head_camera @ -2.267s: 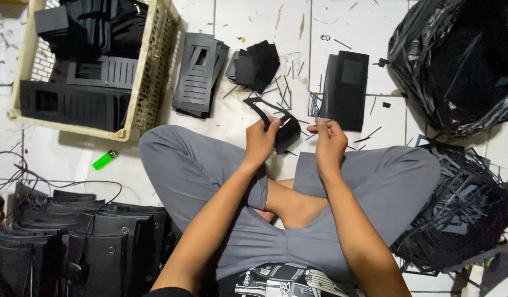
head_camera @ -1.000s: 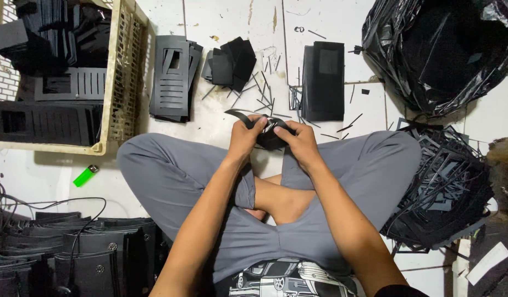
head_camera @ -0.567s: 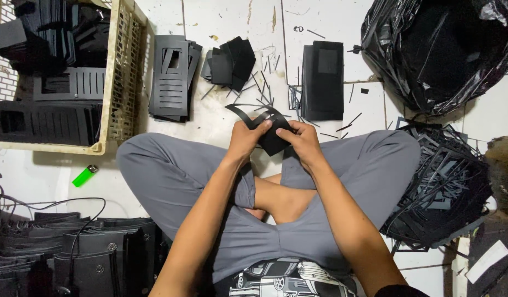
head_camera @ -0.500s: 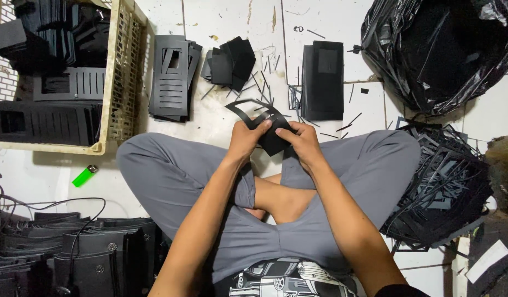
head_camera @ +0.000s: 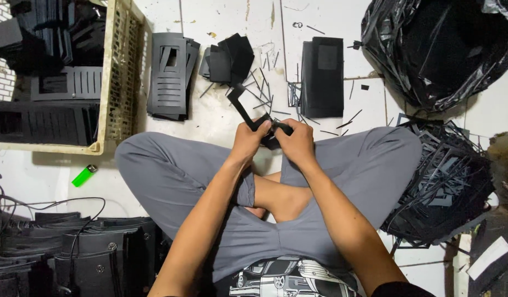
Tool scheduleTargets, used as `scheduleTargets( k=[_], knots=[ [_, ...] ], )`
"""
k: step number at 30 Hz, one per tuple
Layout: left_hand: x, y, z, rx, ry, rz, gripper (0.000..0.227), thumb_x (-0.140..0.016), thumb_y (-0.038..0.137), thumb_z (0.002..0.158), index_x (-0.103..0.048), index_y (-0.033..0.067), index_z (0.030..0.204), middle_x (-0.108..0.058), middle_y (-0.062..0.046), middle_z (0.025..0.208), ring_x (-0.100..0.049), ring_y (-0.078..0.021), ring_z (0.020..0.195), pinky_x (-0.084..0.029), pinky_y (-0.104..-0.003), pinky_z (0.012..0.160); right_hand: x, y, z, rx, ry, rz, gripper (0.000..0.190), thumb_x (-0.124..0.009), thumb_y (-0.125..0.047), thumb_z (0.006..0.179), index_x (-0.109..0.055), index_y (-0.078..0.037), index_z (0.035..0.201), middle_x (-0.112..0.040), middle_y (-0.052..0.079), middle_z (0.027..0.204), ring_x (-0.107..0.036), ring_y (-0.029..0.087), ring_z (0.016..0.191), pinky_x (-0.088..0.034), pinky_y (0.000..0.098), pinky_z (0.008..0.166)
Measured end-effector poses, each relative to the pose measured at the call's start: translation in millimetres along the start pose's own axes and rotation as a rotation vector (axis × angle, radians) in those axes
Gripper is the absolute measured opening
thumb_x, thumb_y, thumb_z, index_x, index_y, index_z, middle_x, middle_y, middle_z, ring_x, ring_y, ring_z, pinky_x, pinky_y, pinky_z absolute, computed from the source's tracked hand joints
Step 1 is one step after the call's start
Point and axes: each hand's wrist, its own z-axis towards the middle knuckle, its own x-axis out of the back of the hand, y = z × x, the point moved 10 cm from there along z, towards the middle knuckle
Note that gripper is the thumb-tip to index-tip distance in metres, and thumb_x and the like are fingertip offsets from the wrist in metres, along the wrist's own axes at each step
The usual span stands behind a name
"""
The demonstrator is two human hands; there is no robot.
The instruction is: Removing waste material from pre-cut leather or synthetic parts by hand.
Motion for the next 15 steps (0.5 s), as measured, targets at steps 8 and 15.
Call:
scheduleTargets(
  k=[8, 15],
  knots=[
    [21, 12, 1, 0.013, 0.114, -0.056, 0.034, -0.081, 0.026, 0.089, -0.075, -0.0035, 0.104, -0.071, -0.010, 0.088, -0.063, -0.0170, 0.083, -0.055, -0.034, 0.076, -8, 16, -4, -0.114, -0.096, 0.520, 0.015, -0.081, -0.018, 0.083, -0.080, -0.010, 0.096, -0.071, 0.002, 0.079, -0.062, 0.011, 0.077, -0.053, 0.0251, 0.071],
    [12, 21, -7, 0.035, 0.069, 0.027, 0.037, -0.095, 0.029, 0.073, -0.079, 0.0016, 0.091, -0.074, -0.008, 0.077, -0.065, -0.0122, 0.070, -0.054, -0.030, 0.062, -1, -3, -9, -0.137, -0.104, 0.624, 0.017, -0.085, -0.017, 0.082, -0.080, -0.008, 0.095, -0.070, 0.001, 0.081, -0.062, 0.009, 0.079, -0.053, 0.0240, 0.076]
  ],
)
